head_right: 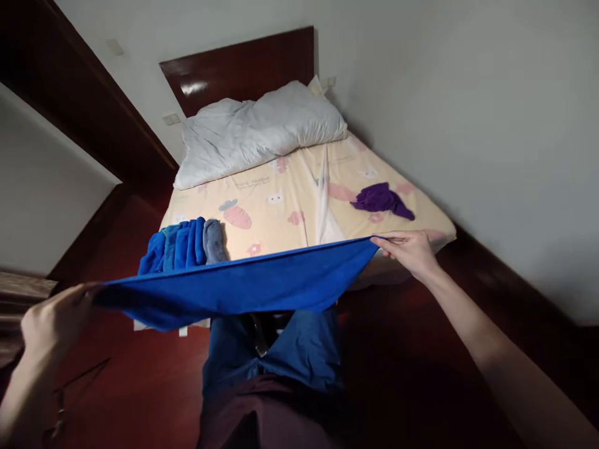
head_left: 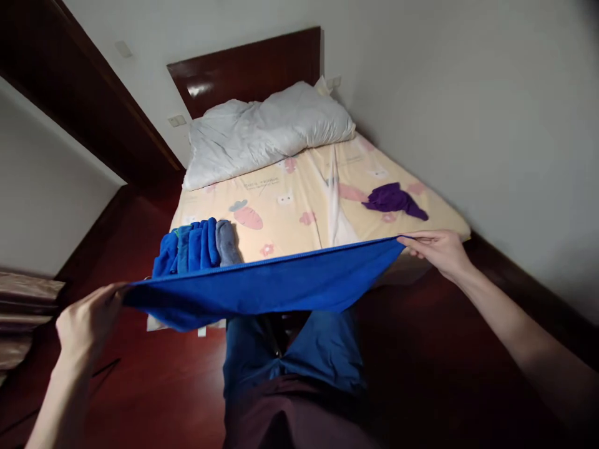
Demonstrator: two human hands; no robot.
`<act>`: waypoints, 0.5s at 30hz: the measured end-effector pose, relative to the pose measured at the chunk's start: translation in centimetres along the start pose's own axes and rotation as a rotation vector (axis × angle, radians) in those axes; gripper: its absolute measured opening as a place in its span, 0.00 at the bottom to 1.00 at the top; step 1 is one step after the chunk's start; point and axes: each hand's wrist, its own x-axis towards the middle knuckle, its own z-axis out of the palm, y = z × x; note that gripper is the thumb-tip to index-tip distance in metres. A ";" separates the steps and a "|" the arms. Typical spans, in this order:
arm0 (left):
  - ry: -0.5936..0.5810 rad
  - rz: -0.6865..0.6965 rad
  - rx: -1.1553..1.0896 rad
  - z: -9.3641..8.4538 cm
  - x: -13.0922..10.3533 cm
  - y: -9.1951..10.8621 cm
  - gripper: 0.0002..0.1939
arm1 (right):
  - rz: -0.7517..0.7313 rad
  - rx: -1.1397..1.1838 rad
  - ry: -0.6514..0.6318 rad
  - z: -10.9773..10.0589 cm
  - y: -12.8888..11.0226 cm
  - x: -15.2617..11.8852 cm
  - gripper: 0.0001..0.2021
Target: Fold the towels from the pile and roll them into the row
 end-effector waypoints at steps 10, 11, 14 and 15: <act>-0.135 0.028 -0.421 -1.0 6.0 9.0 0.22 | -0.031 0.022 0.156 -6.1 -1.9 0.4 0.23; -0.175 0.034 -0.451 -0.8 5.5 9.0 0.21 | 0.001 -0.032 0.099 -6.6 -1.5 -0.5 0.22; -0.352 0.104 -0.462 -0.2 3.6 8.2 0.18 | 0.160 -0.201 -0.158 -8.6 -0.3 -3.2 0.17; -0.441 0.139 -0.456 -0.1 2.8 7.7 0.17 | 0.222 -0.238 -0.234 -9.5 0.2 -3.8 0.15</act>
